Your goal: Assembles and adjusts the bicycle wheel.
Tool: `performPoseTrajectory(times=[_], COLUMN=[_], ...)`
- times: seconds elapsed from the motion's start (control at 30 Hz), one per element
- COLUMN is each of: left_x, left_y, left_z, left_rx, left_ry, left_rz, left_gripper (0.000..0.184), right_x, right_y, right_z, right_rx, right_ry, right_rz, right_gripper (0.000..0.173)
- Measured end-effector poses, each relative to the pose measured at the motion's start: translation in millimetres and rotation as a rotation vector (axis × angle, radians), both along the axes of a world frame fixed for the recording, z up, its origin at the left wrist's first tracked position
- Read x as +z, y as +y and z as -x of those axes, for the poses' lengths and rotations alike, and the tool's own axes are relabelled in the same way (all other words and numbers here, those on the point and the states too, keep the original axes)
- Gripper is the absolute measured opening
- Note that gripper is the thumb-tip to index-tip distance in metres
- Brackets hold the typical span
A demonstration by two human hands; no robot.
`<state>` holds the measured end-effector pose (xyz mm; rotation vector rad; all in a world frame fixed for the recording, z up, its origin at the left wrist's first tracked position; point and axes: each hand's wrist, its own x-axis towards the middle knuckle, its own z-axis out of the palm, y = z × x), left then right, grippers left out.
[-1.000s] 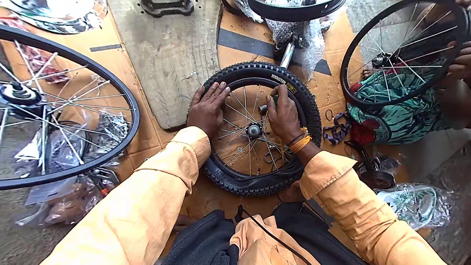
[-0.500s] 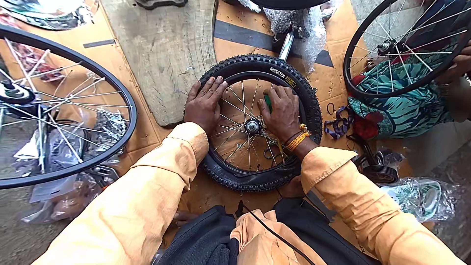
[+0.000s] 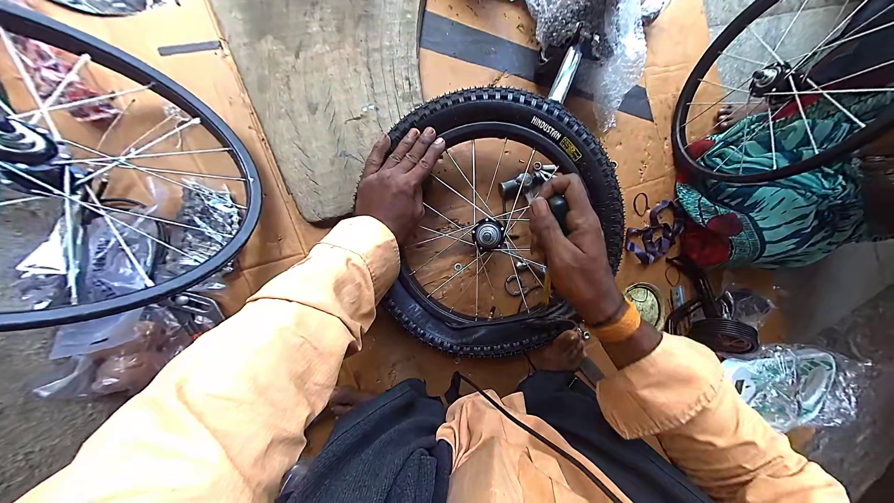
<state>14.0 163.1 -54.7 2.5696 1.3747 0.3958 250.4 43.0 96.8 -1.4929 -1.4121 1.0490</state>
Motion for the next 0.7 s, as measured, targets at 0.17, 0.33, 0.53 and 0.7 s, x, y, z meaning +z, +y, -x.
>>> performPoseTrajectory(times=[0.17,0.33,0.53,0.7], left_x=[4.9,4.2,6.4,2.5], left_y=[1.4,11.2,5.4,1.5], left_z=[0.3,-1.9,-6.2,-4.3], left_rx=[-0.019,-0.016,-0.013,0.013], left_ry=[-0.001,-0.02,0.003,0.014], left_rz=[0.014,0.07,0.016,0.047], left_gripper=[0.066,0.064,0.067,0.063], right_x=[25.1,10.6,32.2,18.3], right_y=[-79.8,-149.3,-21.4,32.7], right_z=[2.1,-24.0,-32.2,-26.5], right_rx=[0.172,0.213,-0.034,-0.024], right_ry=[0.104,0.036,0.246,0.198], right_rz=[-0.087,-0.194,0.111,0.145], right_gripper=[0.046,0.051,0.049,0.025])
